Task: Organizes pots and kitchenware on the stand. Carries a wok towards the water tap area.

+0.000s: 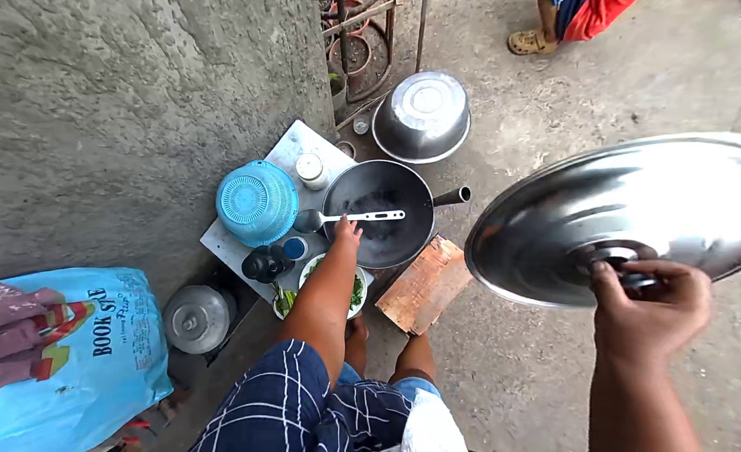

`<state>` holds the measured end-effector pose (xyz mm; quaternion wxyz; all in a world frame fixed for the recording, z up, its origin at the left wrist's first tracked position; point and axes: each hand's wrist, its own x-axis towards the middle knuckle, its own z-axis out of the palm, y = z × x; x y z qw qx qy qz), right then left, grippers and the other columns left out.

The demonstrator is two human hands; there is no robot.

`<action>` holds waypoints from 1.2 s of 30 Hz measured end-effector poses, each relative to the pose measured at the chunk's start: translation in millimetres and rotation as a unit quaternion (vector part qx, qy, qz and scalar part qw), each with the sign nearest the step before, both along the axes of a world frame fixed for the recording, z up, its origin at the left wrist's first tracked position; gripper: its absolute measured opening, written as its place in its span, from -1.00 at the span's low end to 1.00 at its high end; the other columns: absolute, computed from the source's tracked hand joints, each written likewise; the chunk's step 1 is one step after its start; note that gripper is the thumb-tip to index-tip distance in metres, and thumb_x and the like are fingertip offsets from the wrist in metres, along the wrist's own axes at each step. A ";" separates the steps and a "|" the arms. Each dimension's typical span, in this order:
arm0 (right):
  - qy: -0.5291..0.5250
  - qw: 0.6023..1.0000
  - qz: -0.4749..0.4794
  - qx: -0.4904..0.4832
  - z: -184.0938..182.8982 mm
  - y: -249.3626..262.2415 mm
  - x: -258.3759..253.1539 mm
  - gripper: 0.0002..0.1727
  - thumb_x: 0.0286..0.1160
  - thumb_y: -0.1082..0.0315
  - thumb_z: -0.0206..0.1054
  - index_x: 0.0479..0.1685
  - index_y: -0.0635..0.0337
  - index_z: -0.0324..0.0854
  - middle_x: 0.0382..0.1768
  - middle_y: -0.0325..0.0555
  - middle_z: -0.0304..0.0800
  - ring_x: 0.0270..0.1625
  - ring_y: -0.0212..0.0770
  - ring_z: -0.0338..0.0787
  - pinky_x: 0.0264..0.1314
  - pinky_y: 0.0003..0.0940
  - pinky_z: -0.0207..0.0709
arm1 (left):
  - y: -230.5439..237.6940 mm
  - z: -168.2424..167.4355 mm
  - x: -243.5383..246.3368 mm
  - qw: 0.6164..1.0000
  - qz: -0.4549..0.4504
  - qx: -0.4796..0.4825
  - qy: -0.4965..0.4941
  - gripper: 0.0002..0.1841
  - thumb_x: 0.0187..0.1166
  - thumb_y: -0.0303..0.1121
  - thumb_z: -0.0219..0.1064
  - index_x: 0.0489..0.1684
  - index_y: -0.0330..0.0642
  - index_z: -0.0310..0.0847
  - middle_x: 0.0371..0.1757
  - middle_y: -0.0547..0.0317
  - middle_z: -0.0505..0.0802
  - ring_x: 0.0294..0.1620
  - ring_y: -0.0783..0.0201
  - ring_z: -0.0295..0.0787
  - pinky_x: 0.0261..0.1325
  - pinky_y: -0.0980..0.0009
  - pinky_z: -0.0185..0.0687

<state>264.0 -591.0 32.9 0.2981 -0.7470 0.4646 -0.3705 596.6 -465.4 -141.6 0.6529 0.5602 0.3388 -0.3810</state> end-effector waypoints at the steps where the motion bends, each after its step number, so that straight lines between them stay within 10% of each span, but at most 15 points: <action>1: 0.035 0.999 -0.019 0.008 -6.4 4.4 -13.6 -0.53 0.32 0.29 0.50 0.00 0.55 0.51 0.00 0.14 0.58 -0.01 -0.36 0.65 0.01 -0.56 0.58 | -1.6 3.9 -3.3 1.000 0.009 0.005 -0.012 -0.51 0.94 -0.25 -0.09 0.77 -0.22 0.11 0.78 -0.12 0.33 0.72 0.01 0.31 0.58 0.01 0.34; 7: 0.172 0.981 -0.059 0.063 -24.8 32.3 -40.4 -0.58 0.44 0.27 0.44 -0.06 0.59 0.63 -0.07 0.42 0.63 -0.09 0.00 0.64 -0.01 -0.22 0.53 | 9.5 47.9 -33.0 0.995 0.001 -0.007 -0.099 -0.60 0.94 -0.26 -0.12 0.61 -0.26 0.18 0.27 -0.11 0.65 0.17 0.17 0.67 0.23 0.19 0.62; 13: 0.123 0.987 -0.026 0.097 -34.3 44.9 -12.7 -0.63 0.38 0.35 0.47 -0.07 0.58 0.62 -0.06 0.37 0.63 -0.09 -0.06 0.64 -0.05 -0.30 0.55 | 18.2 81.1 12.9 0.969 -0.075 -0.016 -0.233 -0.65 0.93 -0.32 -0.13 0.50 -0.29 0.34 -0.18 0.10 0.63 -0.38 0.34 0.63 -0.23 0.40 0.67; 22: 0.056 0.983 -0.053 0.169 -33.9 67.6 -25.0 -0.66 0.27 0.40 0.50 -0.09 0.47 0.56 -0.15 -0.06 0.59 -0.26 -0.57 0.57 -0.24 -0.71 0.48 | 10.1 28.2 127.7 0.881 -0.286 0.169 -0.338 -0.54 0.84 -0.40 0.07 0.69 -0.29 0.27 0.18 -0.34 0.74 -0.05 -0.05 0.77 0.08 0.05 0.70; 36: 0.075 0.975 -0.068 0.198 -44.2 78.1 -14.0 -0.66 0.25 0.42 0.51 -0.11 0.49 0.57 -0.14 -0.01 0.56 -0.23 -0.52 0.56 -0.22 -0.71 0.44 | 12.7 26.8 139.2 0.797 -0.373 0.309 -0.362 -0.49 0.67 -0.47 0.28 0.63 -0.29 0.37 0.44 -0.46 0.60 0.43 -0.26 0.60 0.47 -0.02 0.52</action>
